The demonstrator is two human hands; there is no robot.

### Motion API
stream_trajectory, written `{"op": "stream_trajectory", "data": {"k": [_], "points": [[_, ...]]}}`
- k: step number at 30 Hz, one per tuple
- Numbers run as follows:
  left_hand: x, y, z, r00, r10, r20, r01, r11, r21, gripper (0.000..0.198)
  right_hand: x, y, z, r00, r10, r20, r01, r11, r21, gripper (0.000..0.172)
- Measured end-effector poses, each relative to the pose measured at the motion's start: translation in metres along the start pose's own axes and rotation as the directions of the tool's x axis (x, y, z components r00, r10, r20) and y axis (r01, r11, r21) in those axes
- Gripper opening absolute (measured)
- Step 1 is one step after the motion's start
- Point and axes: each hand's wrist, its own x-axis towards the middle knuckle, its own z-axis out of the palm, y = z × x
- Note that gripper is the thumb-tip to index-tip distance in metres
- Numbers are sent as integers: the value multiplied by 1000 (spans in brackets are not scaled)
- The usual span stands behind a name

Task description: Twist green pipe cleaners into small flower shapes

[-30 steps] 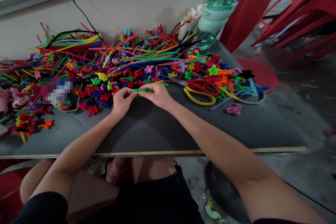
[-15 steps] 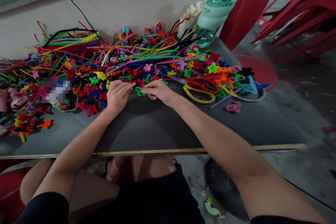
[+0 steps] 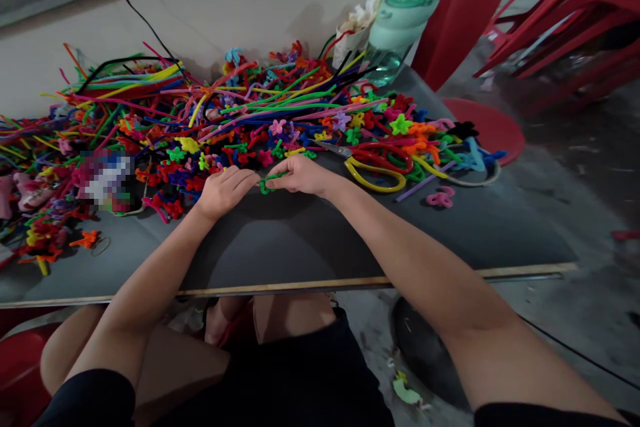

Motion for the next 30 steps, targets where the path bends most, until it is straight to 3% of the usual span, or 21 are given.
{"op": "stream_trajectory", "data": {"k": [10,14,16,19,21,23,24,26,28,30], "points": [[9,5,3,995,-38,88,42,998,-42,29,3,7,-2,996,-56,-75,40,978,-206,40],[9,15,11,971,-201,133,219,966,-135,26,1,6,3,977,-177,-120,124,925,-359,32],[10,21,17,919,-344,193,384,890,-247,21,-2,5,9,945,-278,-172,147,831,-536,22],[11,25,26,796,-535,284,601,639,-480,18,-5,3,16,883,-411,-226,149,703,-696,19],[11,23,31,739,-582,339,639,448,-625,23,-5,3,17,871,-419,-257,164,740,-652,22],[11,21,34,740,-563,367,611,335,-718,28,-3,3,13,899,-358,-254,180,829,-530,27],[10,19,34,756,-545,362,589,324,-740,28,-2,4,11,917,-318,-240,181,869,-461,30],[8,16,31,797,-519,310,550,410,-727,26,1,5,6,946,-243,-216,162,928,-336,34],[5,12,25,855,-476,205,492,620,-611,23,2,5,2,961,-174,-217,119,963,-243,37],[3,7,17,932,-348,99,357,843,-402,25,1,5,1,971,-115,-212,74,978,-193,41]]}}
